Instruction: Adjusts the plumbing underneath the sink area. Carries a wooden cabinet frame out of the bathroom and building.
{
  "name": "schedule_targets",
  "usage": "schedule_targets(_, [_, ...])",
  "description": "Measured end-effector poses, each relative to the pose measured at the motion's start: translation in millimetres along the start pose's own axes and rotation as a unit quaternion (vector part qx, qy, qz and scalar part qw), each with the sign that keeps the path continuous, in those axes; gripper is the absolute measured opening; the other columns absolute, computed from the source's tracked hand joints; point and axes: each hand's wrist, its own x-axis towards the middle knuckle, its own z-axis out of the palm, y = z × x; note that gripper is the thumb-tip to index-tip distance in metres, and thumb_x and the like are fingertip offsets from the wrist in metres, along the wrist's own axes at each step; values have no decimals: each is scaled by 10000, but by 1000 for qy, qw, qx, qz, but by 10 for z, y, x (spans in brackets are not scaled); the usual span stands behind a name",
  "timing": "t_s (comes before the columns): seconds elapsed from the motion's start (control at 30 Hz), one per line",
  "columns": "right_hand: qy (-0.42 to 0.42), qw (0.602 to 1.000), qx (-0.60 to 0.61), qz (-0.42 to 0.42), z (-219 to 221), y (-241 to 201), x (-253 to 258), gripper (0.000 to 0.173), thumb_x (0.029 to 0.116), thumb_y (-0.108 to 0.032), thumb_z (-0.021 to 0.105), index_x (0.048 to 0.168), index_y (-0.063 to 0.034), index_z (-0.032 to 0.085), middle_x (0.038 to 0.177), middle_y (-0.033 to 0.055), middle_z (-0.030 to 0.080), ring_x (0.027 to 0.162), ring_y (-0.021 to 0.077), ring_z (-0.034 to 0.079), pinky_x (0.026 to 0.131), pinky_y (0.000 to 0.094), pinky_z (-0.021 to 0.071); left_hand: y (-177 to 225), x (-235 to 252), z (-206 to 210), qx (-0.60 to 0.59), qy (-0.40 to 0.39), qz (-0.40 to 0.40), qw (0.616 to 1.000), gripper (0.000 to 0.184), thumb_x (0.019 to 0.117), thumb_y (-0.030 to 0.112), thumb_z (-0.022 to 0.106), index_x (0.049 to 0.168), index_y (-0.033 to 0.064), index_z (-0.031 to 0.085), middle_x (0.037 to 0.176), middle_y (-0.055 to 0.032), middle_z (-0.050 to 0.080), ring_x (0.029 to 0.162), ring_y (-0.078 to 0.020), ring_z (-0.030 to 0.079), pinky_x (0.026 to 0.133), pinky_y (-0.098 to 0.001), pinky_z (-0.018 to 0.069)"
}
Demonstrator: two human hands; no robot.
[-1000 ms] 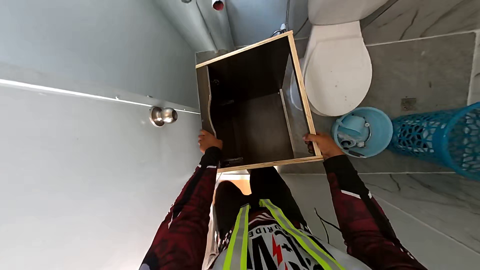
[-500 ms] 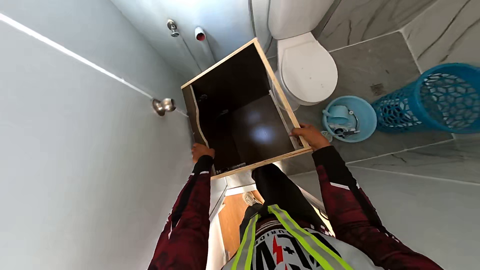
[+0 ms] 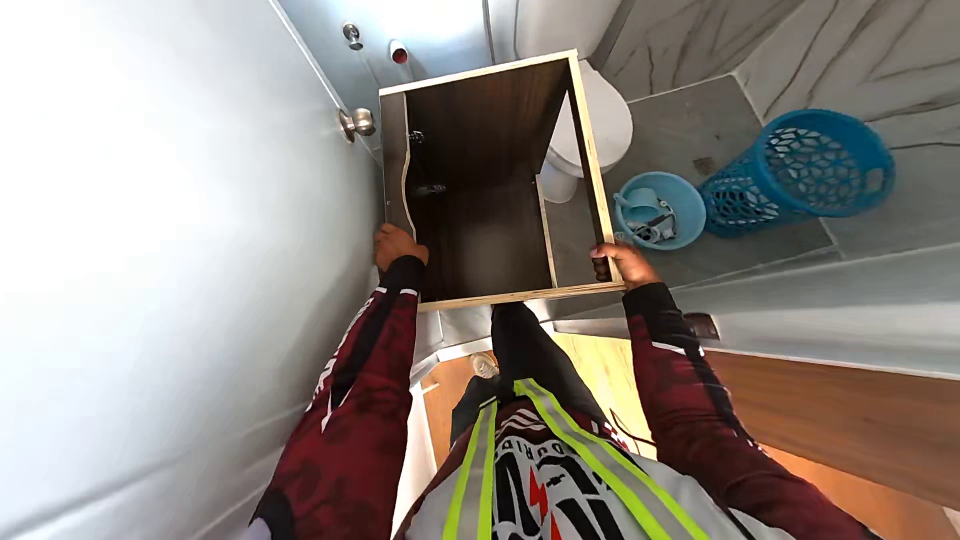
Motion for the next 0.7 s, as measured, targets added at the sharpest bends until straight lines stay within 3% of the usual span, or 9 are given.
schedule_targets(0.3, [-24,1000,-7,-18,-148,160,-513,147,863,-261,657,937,-148,601,601,-51,474,457,65,457,435,249,436,-294,-536,-61,8,29,0,1000,996,709,357,849,1469,-72,369,1410,-316,511,1242,-454,589,919,-597,551])
schedule_targets(0.43, [-13,1000,-15,-16,-215,301,-648,175,820,-288,677,904,-156,597,603,-38,498,463,82,476,430,276,439,-360,-742,-99,18,25,-4,1000,963,722,364,835,1461,-61,387,1410,-296,524,1219,-435,613,915,-597,555])
schedule_targets(0.57, [13,999,-36,-17,-219,456,-854,204,857,-246,664,993,-105,612,629,-18,506,486,96,491,469,284,472,-491,-921,-7,-2,9,7,1000,979,724,326,850,1470,-83,366,1417,-327,500,1232,-463,595,914,-606,557])
schedule_targets(0.7, [28,998,-56,-2,-318,619,-1090,130,912,-212,619,996,-116,591,642,-29,499,495,80,484,479,259,463,-503,-1090,103,22,-10,14,1000,967,736,342,837,1464,-83,364,1417,-317,496,1218,-438,612,898,-574,574])
